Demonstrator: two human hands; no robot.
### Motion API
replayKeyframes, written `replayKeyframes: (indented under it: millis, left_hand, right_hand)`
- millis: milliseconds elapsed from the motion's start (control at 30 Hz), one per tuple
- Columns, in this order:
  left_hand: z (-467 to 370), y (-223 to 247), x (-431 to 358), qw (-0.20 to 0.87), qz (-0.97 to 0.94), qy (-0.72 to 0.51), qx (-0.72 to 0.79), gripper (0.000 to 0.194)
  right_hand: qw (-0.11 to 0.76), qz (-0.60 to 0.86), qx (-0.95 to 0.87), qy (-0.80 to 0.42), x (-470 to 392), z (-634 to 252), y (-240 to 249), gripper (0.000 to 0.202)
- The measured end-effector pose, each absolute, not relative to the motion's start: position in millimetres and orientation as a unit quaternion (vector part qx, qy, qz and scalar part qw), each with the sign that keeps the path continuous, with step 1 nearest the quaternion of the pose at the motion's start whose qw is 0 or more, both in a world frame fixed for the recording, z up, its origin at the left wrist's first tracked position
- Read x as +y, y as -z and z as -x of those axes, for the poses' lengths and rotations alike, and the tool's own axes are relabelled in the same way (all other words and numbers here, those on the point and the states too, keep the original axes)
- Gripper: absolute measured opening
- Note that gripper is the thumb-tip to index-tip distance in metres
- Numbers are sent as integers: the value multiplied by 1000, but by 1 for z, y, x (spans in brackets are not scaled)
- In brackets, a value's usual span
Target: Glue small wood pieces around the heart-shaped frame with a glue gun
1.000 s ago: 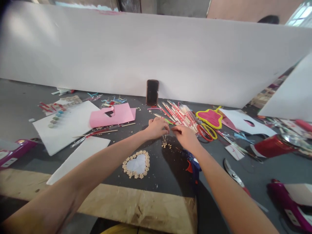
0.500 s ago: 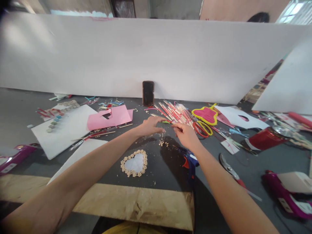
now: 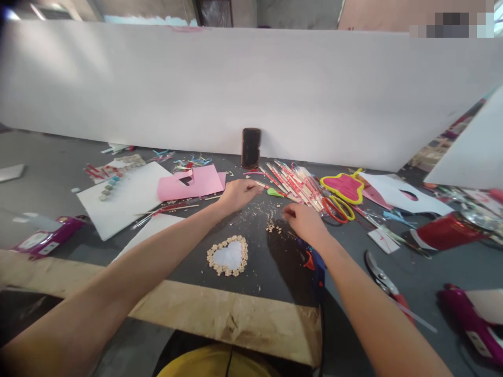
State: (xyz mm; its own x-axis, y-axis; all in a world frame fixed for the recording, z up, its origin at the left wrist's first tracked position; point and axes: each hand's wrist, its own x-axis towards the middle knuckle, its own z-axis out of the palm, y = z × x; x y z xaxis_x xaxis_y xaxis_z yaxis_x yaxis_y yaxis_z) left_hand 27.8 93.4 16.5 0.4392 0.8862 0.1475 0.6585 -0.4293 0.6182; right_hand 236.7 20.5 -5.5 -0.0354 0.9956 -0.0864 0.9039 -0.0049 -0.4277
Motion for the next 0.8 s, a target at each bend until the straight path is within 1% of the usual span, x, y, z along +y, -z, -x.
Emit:
replayKeyframes:
  millis: [133, 200, 267, 300, 333, 433, 467, 500, 533, 600, 667, 767, 800]
  left_hand:
    - [-12, -19, 94, 277, -810, -253, 451, 16]
    - [-6, -18, 94, 310, -808, -262, 427, 17]
    - [-2, -17, 93, 353, -801, -273, 399, 22]
    - [-2, -17, 93, 376, -795, -280, 385, 22]
    - [-3, -17, 92, 401, -788, -287, 369, 22]
    - [-9, -25, 86, 477, -760, -306, 317, 19]
    - [-12, -29, 84, 501, -751, -311, 298, 19]
    - [-14, -34, 81, 522, -741, -314, 281, 17]
    - [-16, -39, 79, 541, -732, -318, 266, 16]
    - [-15, -49, 78, 567, -711, -333, 248, 15]
    - [-10, -56, 80, 576, -688, -365, 250, 15]
    - [10, -61, 93, 552, -651, -430, 295, 15]
    - [19, -61, 98, 535, -640, -449, 320, 15]
  right_hand:
    - [131, 694, -690, -160, 24, -235, 1, 31]
    - [155, 693, -686, -156, 24, -232, -2, 29]
    - [199, 688, -680, -156, 24, -227, -7, 29]
    - [224, 683, -676, -161, 24, -223, -10, 31]
    - [249, 674, -673, -173, 24, -218, -13, 38]
    - [307, 629, -671, -246, 24, -194, -24, 66]
    - [319, 609, -672, -275, 24, -185, -27, 71]
    - [327, 591, -672, -302, 26, -176, -30, 70]
    - [333, 577, -671, -325, 27, -168, -32, 63]
    - [336, 564, -662, -362, 31, -159, -36, 41]
    - [334, 571, -644, -385, 34, -160, -39, 29]
    - [347, 609, -606, -376, 35, -180, -46, 29]
    - [361, 625, -591, -359, 35, -190, -49, 33]
